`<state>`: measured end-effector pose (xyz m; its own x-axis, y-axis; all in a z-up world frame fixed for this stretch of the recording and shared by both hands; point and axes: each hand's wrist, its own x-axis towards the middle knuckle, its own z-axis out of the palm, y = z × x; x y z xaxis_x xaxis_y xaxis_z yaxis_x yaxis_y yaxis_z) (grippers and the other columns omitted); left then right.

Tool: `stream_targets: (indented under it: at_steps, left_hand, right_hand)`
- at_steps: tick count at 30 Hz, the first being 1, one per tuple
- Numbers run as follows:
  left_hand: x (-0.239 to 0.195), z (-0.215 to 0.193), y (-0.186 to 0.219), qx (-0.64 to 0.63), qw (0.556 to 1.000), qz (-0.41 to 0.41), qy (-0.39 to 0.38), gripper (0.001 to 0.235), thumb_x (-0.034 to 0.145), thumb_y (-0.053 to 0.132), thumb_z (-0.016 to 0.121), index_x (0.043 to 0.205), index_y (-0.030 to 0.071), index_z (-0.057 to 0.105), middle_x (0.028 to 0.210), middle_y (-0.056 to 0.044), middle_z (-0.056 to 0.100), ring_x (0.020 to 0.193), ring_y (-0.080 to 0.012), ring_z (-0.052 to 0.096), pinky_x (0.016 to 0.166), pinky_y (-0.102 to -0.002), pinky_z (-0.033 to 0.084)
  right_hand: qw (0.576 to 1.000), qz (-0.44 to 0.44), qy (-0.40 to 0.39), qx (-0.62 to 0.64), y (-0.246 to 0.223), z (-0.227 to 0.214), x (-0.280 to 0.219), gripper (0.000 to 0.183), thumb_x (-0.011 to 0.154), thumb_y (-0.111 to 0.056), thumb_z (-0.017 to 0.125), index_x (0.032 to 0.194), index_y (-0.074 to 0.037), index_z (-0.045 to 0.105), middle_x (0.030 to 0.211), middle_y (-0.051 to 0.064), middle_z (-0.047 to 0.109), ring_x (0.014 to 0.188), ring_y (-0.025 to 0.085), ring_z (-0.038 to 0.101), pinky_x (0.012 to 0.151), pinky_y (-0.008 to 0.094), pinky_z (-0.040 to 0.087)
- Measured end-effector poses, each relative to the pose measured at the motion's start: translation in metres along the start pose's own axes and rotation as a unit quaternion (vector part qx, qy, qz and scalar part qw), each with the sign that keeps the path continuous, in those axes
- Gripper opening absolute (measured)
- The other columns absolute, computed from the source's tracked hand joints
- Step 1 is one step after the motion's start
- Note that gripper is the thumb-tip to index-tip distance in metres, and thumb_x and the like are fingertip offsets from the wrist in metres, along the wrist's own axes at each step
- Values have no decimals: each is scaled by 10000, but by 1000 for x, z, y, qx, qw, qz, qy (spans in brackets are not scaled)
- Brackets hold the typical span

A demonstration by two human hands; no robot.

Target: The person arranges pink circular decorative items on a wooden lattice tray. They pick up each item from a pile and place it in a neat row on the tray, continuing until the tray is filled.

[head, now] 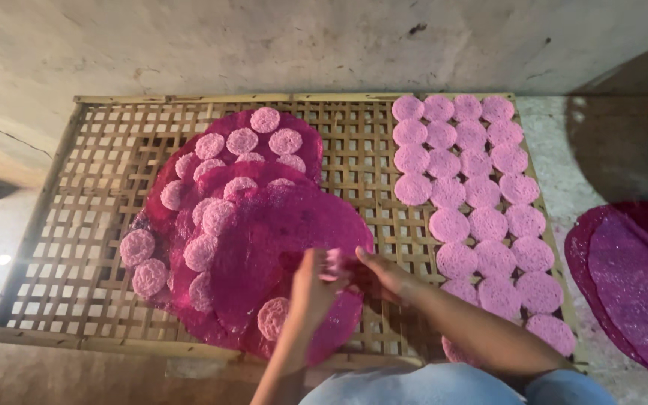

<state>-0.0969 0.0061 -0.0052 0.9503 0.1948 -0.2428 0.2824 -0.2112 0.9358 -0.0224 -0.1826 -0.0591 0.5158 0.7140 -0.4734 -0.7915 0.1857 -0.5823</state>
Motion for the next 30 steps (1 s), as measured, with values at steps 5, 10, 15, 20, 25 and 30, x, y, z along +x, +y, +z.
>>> stream_targets:
  at_steps: [5, 10, 15, 20, 25, 30]
  left_hand:
    - [-23, -3, 17, 247, 959, 135, 27, 463, 868, 302, 780, 1237, 74, 617, 1164, -110, 688, 998, -279, 686, 1002, -415, 548]
    - [-54, -78, -15, 484, 871, 40, 66, 613, 797, 235, 806, 1311, 21, 550, 1339, -157, 554, 1199, -343, 559, 944, -445, 538]
    - [-74, -100, -56, 478, 873, 12, 91, 469, 747, 220, 829, 1138, 82, 610, 1195, -147, 576, 1158, -362, 569, 896, -482, 534]
    - [-67, -104, -92, 435, 896, 47, 76, 434, 762, 193, 801, 1115, 84, 574, 1109, -144, 636, 1091, -362, 615, 889, -489, 537]
    - [-60, -79, -80, 241, 969, 46, -19, 617, 829, 142, 755, 1335, 28, 422, 1058, -148, 688, 937, -288, 715, 764, -414, 615]
    - [-73, 4, -27, 47, 994, 62, -75, 554, 771, 149, 840, 1192, 14, 506, 1046, -121, 676, 912, -222, 718, 714, -346, 639]
  right_hand:
    - [967, -46, 244, -52, -20, -36, -1, 377, 914, -134, 678, 1236, 45, 600, 1238, 214, 704, 1172, 308, 696, 993, 420, 556]
    - [722, -124, 352, -583, -61, -99, -6, 416, 928, -190, 679, 1319, -68, 605, 1214, 156, 715, 1073, 284, 709, 921, 403, 584]
    - [569, -216, 391, -690, -62, -120, -9, 421, 904, -177, 725, 1297, -55, 635, 1162, 199, 718, 1078, 367, 685, 901, 458, 564]
    - [386, -358, 403, -749, -52, -89, -17, 491, 858, -157, 711, 1300, -2, 564, 1110, 198, 645, 963, 359, 653, 829, 469, 566]
    - [848, -220, 139, -462, 32, -1, -37, 330, 957, -243, 637, 1218, -45, 601, 1097, 62, 666, 1005, 201, 703, 939, 398, 591]
    - [989, 7, 59, 134, 79, 39, -51, 534, 894, -418, 594, 1265, -37, 639, 1172, 137, 737, 1070, 267, 717, 992, 439, 524]
